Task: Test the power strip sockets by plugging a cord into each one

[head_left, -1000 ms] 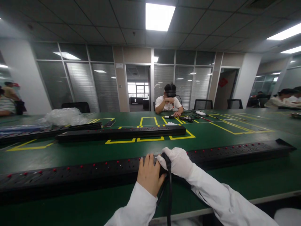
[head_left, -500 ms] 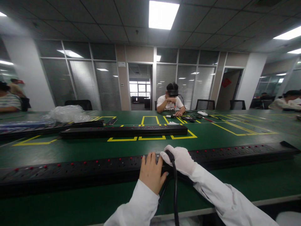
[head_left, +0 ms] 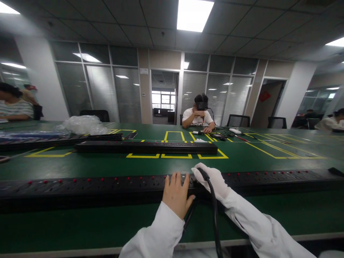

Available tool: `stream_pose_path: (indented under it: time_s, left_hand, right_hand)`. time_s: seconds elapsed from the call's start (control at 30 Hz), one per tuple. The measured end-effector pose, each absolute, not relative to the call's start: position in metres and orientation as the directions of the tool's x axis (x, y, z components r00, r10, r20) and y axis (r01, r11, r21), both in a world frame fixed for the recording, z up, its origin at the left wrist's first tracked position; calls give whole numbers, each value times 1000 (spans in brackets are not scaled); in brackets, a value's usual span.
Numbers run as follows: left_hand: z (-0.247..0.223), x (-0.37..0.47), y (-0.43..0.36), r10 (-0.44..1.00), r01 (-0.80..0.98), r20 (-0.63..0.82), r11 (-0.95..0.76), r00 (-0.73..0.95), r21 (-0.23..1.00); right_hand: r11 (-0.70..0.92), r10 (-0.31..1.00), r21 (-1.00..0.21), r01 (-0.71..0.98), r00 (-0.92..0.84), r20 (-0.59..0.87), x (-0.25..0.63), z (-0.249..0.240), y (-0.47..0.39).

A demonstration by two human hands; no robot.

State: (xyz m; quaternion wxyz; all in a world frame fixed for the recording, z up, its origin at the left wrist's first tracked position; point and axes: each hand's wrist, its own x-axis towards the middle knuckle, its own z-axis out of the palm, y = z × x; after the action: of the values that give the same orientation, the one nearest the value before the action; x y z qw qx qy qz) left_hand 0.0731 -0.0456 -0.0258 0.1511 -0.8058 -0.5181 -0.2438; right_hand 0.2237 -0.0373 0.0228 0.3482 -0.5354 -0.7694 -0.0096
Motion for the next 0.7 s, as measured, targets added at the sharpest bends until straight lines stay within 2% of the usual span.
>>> stream_pose_path:
  time_s: [0.07, 0.13, 0.23, 0.33, 0.47, 0.53, 0.7]
  left_hand:
    - [-26, 73, -45, 763, 909, 547, -417, 345, 9]
    - [-26, 74, -45, 763, 910, 548, -414, 343, 8]
    - [-23, 73, -47, 761, 913, 554, -408, 336, 7]
    - [-22, 72, -49, 755, 906, 557, -423, 345, 13]
    - [-19, 73, -50, 747, 900, 572, -435, 339, 34]
    - [-10, 72, -54, 734, 896, 594, -442, 330, 49]
    - [42, 57, -93, 564, 770, 710, -636, 422, 49]
  right_hand:
    - [441, 855, -537, 719, -156, 494, 228, 28, -36]
    - [444, 879, -660, 606, -150, 453, 233, 34, -34]
    - [427, 893, -717, 550, -135, 428, 244, 43, -34]
    - [438, 879, -598, 671, -180, 442, 256, 45, -35]
    - [455, 832, -281, 845, -291, 473, 265, 39, -35]
    - [451, 813, -174, 875, -323, 485, 265, 36, -36]
    - [429, 787, -102, 898, -316, 530, 261, 35, -39]
